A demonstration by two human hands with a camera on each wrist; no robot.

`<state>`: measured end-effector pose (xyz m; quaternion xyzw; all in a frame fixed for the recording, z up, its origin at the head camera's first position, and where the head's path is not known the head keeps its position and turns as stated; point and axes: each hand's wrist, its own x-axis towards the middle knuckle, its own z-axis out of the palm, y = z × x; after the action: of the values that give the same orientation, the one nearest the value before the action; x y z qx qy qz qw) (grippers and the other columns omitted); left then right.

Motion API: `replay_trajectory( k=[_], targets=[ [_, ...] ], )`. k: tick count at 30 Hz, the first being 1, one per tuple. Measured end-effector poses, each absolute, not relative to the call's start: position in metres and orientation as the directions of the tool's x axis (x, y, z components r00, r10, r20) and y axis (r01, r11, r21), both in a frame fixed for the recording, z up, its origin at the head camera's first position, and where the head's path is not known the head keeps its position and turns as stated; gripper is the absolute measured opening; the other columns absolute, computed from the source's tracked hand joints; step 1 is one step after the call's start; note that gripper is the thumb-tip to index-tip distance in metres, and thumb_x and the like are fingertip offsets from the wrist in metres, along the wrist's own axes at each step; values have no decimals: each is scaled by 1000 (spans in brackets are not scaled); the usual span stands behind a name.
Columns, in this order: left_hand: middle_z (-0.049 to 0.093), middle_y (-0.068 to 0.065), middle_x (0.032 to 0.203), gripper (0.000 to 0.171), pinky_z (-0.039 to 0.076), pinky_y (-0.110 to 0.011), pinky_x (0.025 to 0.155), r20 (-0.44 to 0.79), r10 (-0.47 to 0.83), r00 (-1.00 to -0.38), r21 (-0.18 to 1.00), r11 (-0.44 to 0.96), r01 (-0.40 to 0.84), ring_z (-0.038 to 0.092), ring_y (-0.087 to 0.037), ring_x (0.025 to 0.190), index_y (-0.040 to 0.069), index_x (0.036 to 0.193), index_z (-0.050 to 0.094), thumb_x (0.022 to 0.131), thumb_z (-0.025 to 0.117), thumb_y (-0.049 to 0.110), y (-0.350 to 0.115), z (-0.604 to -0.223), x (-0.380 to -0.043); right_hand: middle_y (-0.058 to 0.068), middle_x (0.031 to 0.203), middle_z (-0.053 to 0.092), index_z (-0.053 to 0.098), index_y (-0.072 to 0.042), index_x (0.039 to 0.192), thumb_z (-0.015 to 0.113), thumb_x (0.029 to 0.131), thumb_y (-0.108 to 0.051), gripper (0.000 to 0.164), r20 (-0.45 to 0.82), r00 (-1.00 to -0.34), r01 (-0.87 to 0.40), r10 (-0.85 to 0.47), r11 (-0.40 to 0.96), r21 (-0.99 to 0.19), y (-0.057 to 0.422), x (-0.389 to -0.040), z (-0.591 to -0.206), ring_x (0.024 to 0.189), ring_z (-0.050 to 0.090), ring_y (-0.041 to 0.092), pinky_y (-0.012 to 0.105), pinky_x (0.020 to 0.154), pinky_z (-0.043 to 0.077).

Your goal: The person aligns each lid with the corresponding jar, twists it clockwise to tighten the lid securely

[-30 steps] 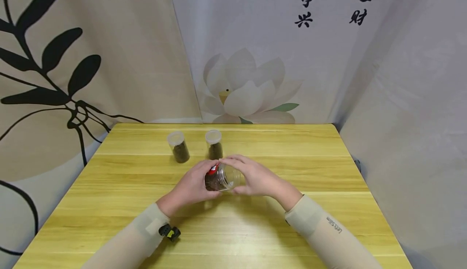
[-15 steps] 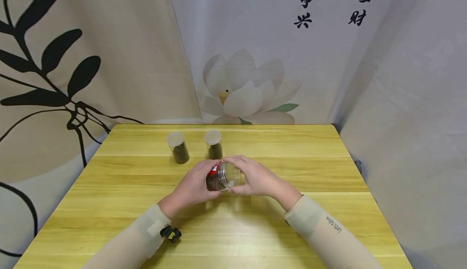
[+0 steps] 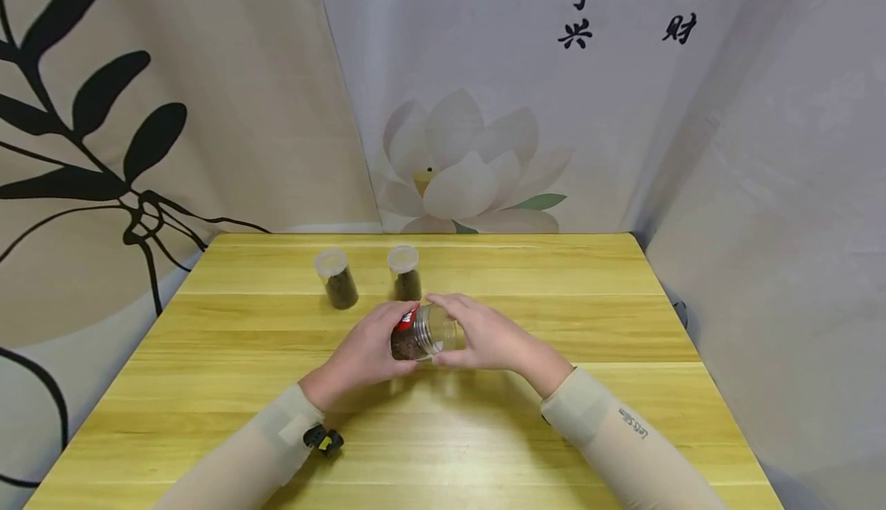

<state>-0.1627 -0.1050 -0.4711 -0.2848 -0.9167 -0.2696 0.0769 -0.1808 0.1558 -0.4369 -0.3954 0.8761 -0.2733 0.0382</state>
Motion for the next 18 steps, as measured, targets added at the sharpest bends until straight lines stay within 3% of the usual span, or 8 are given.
replay_trajectory(
  k=[4, 7, 18],
  targets=[
    [63, -14, 147, 96, 58, -47, 110, 277, 474, -836, 469, 693, 548, 63, -30, 131, 3, 152, 53, 72, 100, 28, -106, -472, -163, 10, 167, 46, 32, -15, 168, 91, 86, -41, 105, 165, -675, -689, -719, 535, -488, 156, -180, -436, 148, 54, 31, 51, 120, 50],
    [62, -15, 147, 96, 58, -47, 110, 269, 464, -844, 490, 688, 535, 63, -30, 131, 3, 152, 53, 72, 100, 28, -107, -471, -163, 10, 166, 46, 37, -14, 166, 93, 85, -33, 100, 187, -657, -711, -730, 518, -475, 155, -180, -437, 153, 48, 32, 52, 123, 47],
    [63, -15, 147, 95, 56, -48, 112, 279, 465, -840, 481, 689, 542, 62, -31, 133, 4, 152, 54, 72, 100, 28, -107, -468, -162, 13, 157, 55, 43, -10, 161, 91, 86, -22, 90, 237, -646, -725, -726, 485, -489, 154, -181, -439, 135, 63, 29, 45, 109, 59]
  ],
)
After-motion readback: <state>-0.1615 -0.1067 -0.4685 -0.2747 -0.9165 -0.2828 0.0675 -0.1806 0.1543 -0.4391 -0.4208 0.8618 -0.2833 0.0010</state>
